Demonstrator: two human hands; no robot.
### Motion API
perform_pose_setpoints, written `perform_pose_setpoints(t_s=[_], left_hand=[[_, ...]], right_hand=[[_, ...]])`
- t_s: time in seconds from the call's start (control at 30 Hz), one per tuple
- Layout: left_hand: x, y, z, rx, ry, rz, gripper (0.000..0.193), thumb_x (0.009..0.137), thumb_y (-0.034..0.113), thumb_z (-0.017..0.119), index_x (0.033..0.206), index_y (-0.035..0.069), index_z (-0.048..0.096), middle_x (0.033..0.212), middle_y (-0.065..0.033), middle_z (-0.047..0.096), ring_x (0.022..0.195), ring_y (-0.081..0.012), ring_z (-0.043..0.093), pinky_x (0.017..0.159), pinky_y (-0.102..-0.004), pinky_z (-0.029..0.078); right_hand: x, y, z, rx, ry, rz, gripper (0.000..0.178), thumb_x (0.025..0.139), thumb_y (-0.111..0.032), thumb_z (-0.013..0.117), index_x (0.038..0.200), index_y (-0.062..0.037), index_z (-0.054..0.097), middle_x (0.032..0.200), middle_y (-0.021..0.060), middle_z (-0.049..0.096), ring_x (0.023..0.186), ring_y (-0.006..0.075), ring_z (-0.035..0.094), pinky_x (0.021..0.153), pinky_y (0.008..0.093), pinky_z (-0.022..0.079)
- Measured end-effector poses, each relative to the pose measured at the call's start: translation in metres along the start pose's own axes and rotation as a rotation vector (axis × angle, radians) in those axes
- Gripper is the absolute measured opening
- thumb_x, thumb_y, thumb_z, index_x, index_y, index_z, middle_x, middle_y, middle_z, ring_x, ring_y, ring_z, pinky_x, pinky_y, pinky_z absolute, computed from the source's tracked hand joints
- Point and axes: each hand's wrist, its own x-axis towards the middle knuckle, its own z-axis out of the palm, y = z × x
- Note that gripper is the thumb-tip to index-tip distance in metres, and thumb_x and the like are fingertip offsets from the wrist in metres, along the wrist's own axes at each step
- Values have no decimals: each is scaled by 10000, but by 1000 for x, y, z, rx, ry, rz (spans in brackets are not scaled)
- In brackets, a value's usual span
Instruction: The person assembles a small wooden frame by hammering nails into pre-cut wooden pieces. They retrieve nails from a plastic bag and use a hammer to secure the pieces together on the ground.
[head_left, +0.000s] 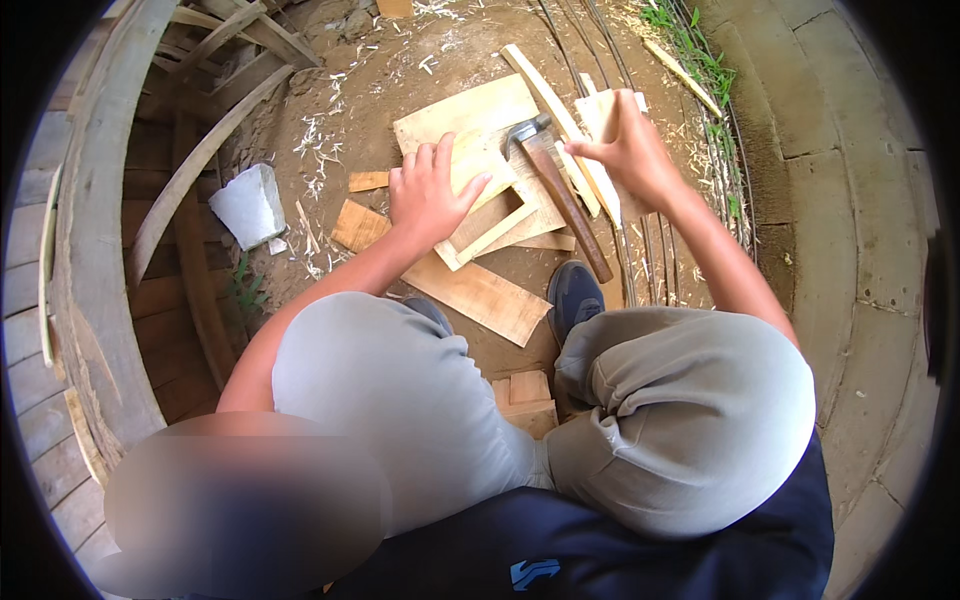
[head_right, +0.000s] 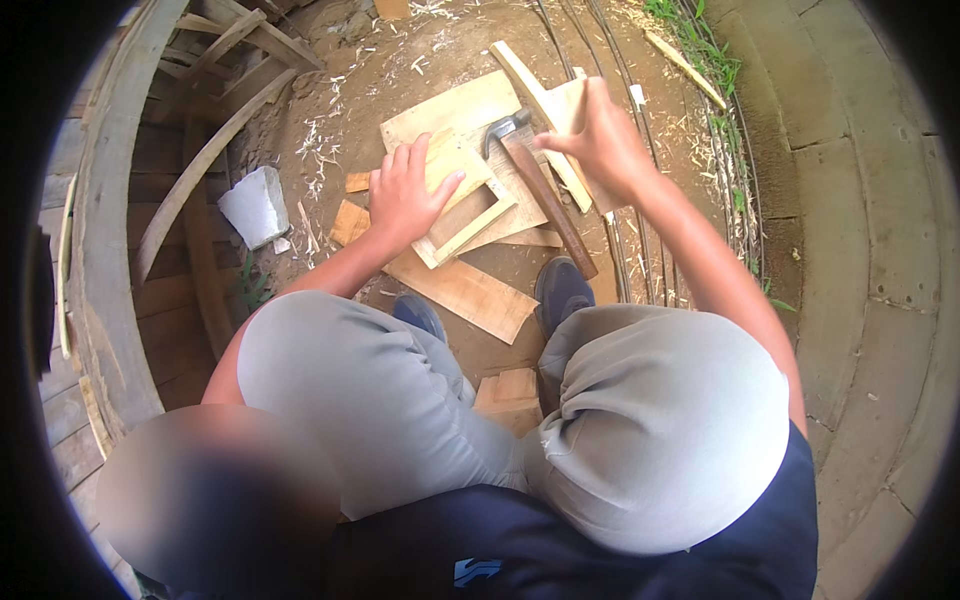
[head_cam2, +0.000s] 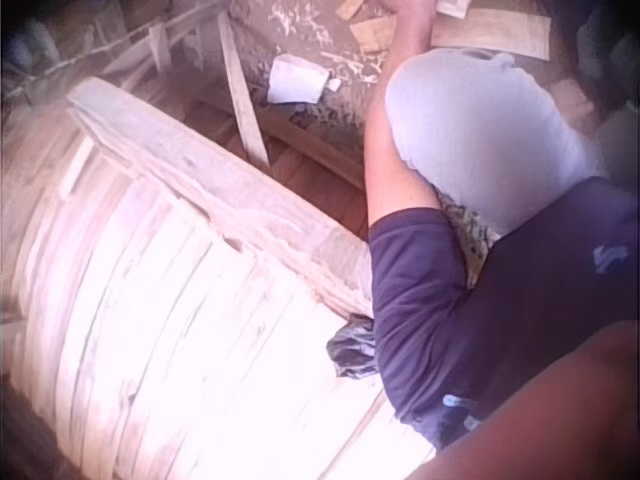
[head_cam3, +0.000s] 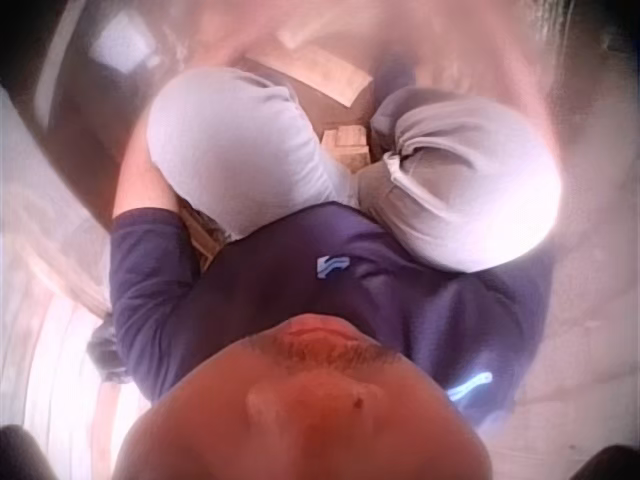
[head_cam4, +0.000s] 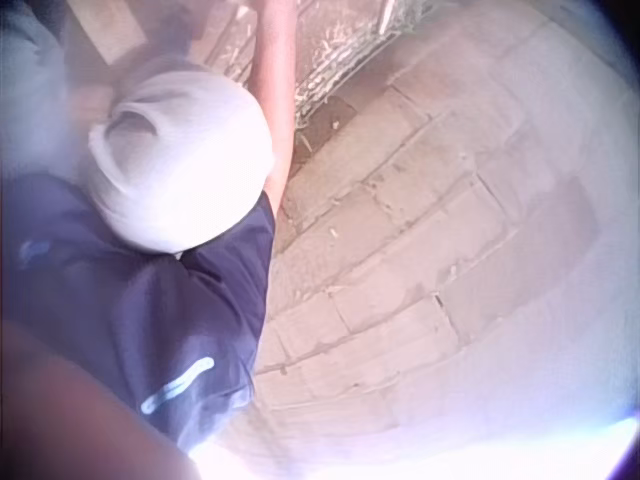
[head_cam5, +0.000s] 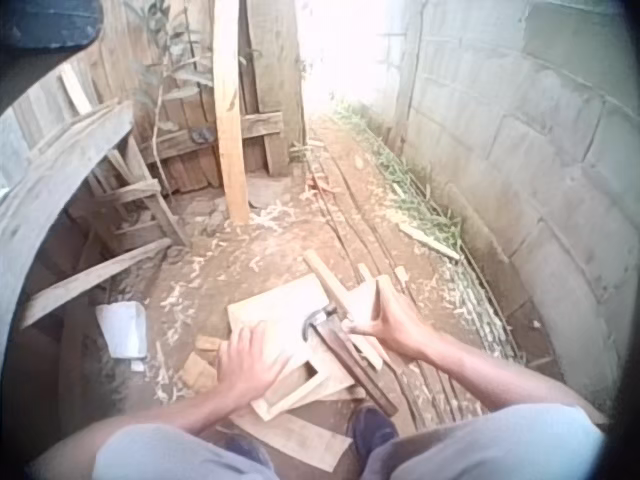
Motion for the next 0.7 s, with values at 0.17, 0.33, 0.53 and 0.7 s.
perform_pose_setpoints(t_s=[0.17,0.33,0.53,0.7], left_hand=[[-2,-1,1,27,17,12,815,937,662,558,1488,71,448,1212,-142,587,1132,-302,554,939,-458,415],[0,0,2,29,16,15,805,938,662,557,1481,75,455,1223,-138,584,1140,-295,549,934,-453,416],[-1,0,-1,33,-17,-13,802,946,661,547,1489,80,443,1235,-137,584,1155,-295,545,949,-442,412],[-1,2,2,4,16,7,747,945,616,581,1470,99,460,1217,-137,590,1123,-310,562,926,-453,421]], right_hand=[[-7,9,20,176,15,-51,707,864,-405,826,1297,27,470,1162,205,653,1049,267,658,891,408,538],[11,54,30,252,-32,38,735,907,-428,768,1365,71,481,1194,267,640,1103,343,645,944,460,526],[-20,52,61,-42,25,30,557,905,-332,735,1273,30,527,1315,283,552,1284,368,519,1049,441,458],[-47,62,98,156,-287,129,532,876,-305,720,1202,58,506,1100,299,654,1032,433,663,921,468,519]])
